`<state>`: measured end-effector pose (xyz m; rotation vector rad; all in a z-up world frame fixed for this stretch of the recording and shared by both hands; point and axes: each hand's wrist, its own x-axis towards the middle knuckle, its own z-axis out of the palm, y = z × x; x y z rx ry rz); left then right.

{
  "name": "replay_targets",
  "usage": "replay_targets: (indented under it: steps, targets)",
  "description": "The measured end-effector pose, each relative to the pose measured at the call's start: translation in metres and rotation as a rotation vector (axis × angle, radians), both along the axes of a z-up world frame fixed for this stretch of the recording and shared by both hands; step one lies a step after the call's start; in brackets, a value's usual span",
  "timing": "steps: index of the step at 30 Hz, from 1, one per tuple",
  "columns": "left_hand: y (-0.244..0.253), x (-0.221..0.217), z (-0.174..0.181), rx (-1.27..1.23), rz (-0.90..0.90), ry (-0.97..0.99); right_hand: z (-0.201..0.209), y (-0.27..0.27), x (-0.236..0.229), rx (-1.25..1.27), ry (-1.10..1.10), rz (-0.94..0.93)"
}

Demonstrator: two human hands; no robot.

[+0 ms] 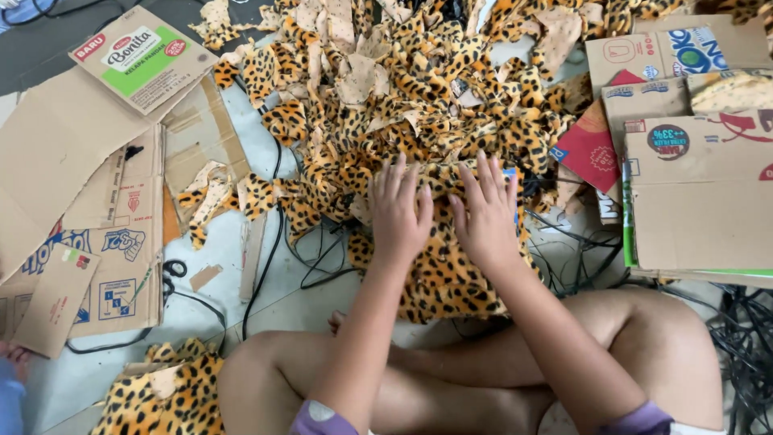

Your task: Wrapping a cardboard box with leopard-print fabric scraps

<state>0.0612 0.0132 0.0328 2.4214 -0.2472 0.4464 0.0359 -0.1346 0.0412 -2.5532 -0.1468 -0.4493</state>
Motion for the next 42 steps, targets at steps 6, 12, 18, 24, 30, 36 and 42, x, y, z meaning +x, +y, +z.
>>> replay_targets:
  steps: [6,12,18,24,30,36,42]
  targets:
    - [0.033,0.121,-0.057,0.175,0.031,0.015,-0.038,0.019,0.127,-0.154,0.093,0.107]
    - [0.057,0.173,-0.086,0.368,0.106,0.199,-0.102,0.044,0.223,-0.410,0.459,0.282]
    - [0.064,0.168,-0.065,0.262,0.055,0.171,-0.105,0.015,0.236,-0.198,0.143,0.356]
    - [0.048,0.135,0.007,-0.217,-0.238,0.110,0.094,0.005,0.148,0.354,0.371,0.224]
    - [0.033,0.053,0.087,-0.527,-0.342,0.380,0.150,-0.030,0.065,0.551,0.509,0.233]
    - [0.017,-0.033,0.062,-0.983,-0.136,0.553,0.080,-0.056,-0.005,0.821,0.366,0.264]
    - [-0.002,-0.078,-0.003,-0.865,-0.118,0.632,-0.050,-0.072,-0.036,0.965,0.313,0.098]
